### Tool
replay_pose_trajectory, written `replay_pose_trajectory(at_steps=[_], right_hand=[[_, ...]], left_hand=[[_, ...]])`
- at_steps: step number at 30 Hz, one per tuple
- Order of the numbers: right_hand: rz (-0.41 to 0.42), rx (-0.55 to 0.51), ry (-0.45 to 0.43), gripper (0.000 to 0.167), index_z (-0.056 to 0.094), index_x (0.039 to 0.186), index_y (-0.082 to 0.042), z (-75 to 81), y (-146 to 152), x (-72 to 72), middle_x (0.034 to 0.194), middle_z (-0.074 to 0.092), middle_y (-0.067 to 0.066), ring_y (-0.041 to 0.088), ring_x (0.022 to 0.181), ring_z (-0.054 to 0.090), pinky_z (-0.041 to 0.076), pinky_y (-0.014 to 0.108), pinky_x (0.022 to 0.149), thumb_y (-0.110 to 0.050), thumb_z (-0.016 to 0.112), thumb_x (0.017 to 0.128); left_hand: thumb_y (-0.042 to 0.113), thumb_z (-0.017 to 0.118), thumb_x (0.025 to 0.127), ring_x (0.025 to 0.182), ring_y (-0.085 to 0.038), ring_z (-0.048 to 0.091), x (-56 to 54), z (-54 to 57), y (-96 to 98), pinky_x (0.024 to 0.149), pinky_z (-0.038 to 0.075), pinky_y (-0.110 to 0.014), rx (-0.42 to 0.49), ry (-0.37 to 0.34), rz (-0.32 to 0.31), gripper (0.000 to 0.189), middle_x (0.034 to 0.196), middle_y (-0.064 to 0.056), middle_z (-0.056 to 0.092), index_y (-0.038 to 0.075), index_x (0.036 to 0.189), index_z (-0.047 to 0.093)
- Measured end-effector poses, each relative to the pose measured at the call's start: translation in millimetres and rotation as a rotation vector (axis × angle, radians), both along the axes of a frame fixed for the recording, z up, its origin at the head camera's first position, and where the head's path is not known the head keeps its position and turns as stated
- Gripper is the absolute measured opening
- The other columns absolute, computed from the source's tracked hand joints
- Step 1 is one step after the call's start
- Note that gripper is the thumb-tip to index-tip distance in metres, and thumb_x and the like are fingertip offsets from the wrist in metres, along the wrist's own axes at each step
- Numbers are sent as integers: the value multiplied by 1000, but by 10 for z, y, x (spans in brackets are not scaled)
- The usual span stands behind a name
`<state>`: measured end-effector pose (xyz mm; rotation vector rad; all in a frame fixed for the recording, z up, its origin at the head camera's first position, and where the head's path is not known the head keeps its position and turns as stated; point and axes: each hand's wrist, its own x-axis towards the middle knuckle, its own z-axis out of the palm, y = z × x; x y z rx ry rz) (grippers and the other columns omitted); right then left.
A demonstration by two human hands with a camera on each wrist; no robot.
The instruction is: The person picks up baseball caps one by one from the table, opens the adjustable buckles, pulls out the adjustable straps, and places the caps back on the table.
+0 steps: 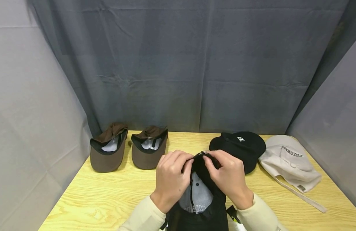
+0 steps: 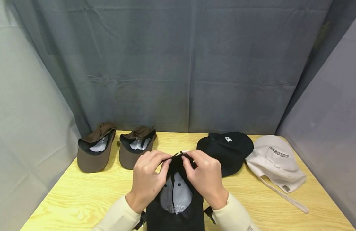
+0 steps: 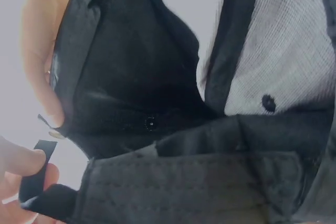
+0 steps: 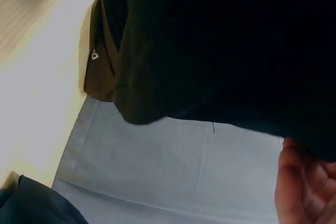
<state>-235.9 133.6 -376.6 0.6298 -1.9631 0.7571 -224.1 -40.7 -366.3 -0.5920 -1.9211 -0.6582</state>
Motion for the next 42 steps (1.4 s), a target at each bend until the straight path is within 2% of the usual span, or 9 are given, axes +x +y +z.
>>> replay_pose_trajectory(at_steps=[5,10,17,19,23,28,31,36,42], right_hand=[[163,57,56,6,74,89,-9,-11,4,-12,75,70,-1,8,61,59,48,21,59,-16,75,87],[230,62,99,26,74,90,-8,-4,-3,-23,79,72,0,9,68,65,52,23,63,-30,62,97],[228,36,52,20,71,89,-8,4,3,-15,78,67,-1,6,61,52,42,14,56,-28,68,93],[205,45,43,15,68,88,-8,5,6,-7,76,64,-1,6,59,50,41,14,56,-20,77,87],[164,55,24,31,64,92,-4,6,14,8,79,62,1,5,58,51,42,14,56,-4,86,71],[190,77,-23,26,68,104,-4,4,27,12,97,63,6,7,64,54,47,14,60,-26,70,91],[208,98,-21,30,71,101,-6,1,22,6,103,64,8,8,67,56,49,13,62,-34,60,95],[234,96,28,23,72,95,-7,22,11,-4,93,70,4,6,67,57,48,14,63,-27,62,97],[202,66,71,21,72,92,-7,125,29,-4,83,71,2,7,65,57,46,16,60,-26,64,96]], left_hand=[[10,73,84,75,-12,67,-30,42,-30,62,46,-28,-6,-59,7,7,82,5,71,16,87,76],[9,71,87,82,-11,68,-48,57,-73,72,53,-29,-59,-180,-74,10,86,6,72,17,90,75],[5,69,87,85,-12,68,-56,51,-96,79,54,-29,-105,-233,-149,13,90,4,75,15,94,74],[5,69,88,84,-12,68,-58,51,-94,78,54,-28,-120,-237,-160,14,90,5,75,16,95,73],[7,67,91,82,-9,68,-59,57,-90,77,55,-26,-159,-244,-179,12,89,6,74,17,96,73],[7,67,91,82,-9,69,-49,82,-94,77,55,-25,-199,-243,-195,13,90,5,73,16,97,73],[6,67,91,83,-10,69,-40,102,-101,78,56,-25,-212,-245,-201,13,91,4,74,15,98,74],[6,68,90,83,-10,68,-43,115,-113,78,56,-26,-196,-243,-192,14,91,4,73,16,98,73],[5,70,85,90,-15,64,-58,83,-179,84,53,-29,-144,-235,-100,19,96,5,73,16,100,73]])
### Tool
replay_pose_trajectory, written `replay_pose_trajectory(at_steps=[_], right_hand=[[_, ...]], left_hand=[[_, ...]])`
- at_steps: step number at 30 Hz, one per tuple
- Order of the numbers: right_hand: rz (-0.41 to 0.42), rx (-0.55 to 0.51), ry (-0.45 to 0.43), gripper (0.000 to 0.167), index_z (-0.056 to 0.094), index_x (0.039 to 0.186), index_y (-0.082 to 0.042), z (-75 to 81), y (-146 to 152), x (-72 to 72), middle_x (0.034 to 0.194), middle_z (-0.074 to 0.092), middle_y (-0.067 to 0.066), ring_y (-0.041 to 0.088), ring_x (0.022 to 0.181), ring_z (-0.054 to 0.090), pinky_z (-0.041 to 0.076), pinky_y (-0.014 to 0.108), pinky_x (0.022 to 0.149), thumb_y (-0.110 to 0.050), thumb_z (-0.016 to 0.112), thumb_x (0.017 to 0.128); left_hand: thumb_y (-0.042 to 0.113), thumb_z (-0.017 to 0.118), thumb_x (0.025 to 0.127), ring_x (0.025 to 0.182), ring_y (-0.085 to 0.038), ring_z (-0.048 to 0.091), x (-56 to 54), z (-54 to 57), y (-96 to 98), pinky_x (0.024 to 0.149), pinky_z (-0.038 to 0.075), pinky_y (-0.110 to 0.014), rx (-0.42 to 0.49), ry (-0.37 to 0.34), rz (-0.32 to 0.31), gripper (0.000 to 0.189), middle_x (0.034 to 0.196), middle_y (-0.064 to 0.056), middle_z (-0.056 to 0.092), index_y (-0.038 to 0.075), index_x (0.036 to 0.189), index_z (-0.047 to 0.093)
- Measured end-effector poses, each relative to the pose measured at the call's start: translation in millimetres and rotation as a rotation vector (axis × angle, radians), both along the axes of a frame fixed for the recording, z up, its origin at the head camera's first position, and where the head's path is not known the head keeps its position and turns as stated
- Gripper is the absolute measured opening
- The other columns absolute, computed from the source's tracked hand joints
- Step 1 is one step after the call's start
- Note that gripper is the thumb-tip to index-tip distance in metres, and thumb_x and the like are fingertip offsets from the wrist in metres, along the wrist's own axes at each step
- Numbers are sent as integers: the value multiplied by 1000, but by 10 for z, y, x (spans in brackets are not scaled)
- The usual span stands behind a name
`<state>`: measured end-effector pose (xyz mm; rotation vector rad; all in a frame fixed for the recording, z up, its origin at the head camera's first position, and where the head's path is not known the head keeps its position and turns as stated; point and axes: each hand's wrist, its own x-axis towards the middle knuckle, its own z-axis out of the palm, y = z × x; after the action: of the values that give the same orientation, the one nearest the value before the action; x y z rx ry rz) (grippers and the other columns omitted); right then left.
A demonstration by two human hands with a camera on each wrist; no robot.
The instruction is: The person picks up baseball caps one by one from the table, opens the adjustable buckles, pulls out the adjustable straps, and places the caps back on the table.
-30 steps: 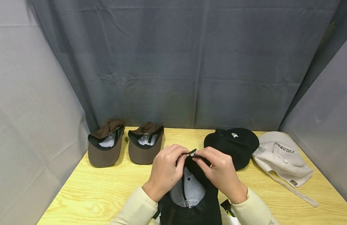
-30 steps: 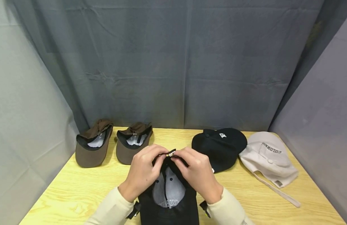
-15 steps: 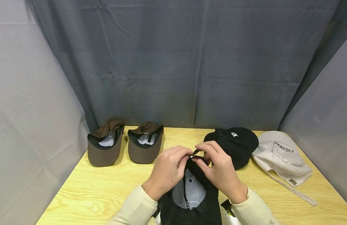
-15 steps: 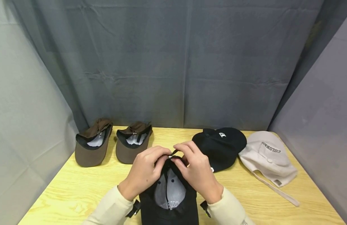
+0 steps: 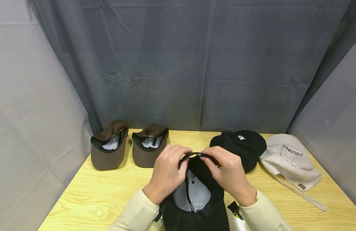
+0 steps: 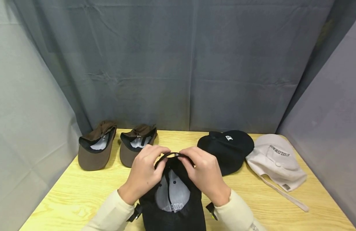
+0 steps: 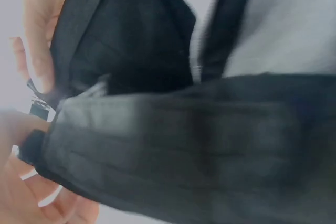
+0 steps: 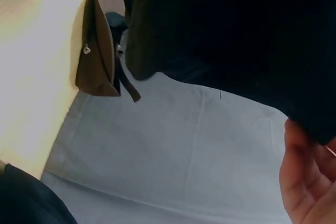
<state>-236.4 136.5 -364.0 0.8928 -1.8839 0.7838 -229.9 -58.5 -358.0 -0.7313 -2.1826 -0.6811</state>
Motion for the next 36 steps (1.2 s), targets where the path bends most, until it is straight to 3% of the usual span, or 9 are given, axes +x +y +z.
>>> replay_pose_trajectory(at_steps=[4,9,14,20,24,30,36], right_hand=[[-21,-16,7,14,73,91,-7,68,26,0,83,71,1,7,66,57,46,17,61,-21,68,94],[-45,-16,31,6,73,90,-8,162,56,3,82,71,0,5,62,54,44,16,59,-14,75,87],[-61,-44,41,18,73,89,-8,260,88,4,81,71,-1,4,60,52,43,14,58,-1,80,74],[-47,-36,31,19,73,88,-8,305,70,-18,79,70,-1,4,59,49,41,13,58,0,80,72],[-57,-17,13,19,73,87,-10,379,15,-84,74,66,-2,4,57,46,39,16,55,-1,81,72],[-130,49,-45,15,74,85,-12,527,-66,-331,72,66,-3,4,57,48,40,19,54,-4,81,75],[-220,56,-93,7,76,87,-8,686,-6,-847,77,72,7,14,56,53,42,32,55,-8,79,81]], left_hand=[[1,70,80,85,-16,64,17,-14,-68,77,53,-29,33,39,77,23,95,5,72,16,98,73],[0,70,81,83,-16,67,59,26,-142,73,56,-31,90,68,156,22,94,2,71,15,97,73],[4,74,81,84,-17,69,88,54,-215,73,57,-33,80,72,196,20,94,1,71,14,99,73],[2,71,82,85,-18,71,59,71,-265,66,57,-34,113,114,234,23,96,-1,71,12,103,72],[9,77,81,80,-16,68,49,90,-300,63,55,-33,110,86,245,24,99,-2,70,11,105,72],[19,83,79,74,-15,61,72,52,-376,62,50,-28,95,-17,264,36,109,-4,67,10,111,69],[20,80,82,80,-19,65,114,-11,-449,66,53,-30,97,-124,296,40,118,-8,63,9,117,65]])
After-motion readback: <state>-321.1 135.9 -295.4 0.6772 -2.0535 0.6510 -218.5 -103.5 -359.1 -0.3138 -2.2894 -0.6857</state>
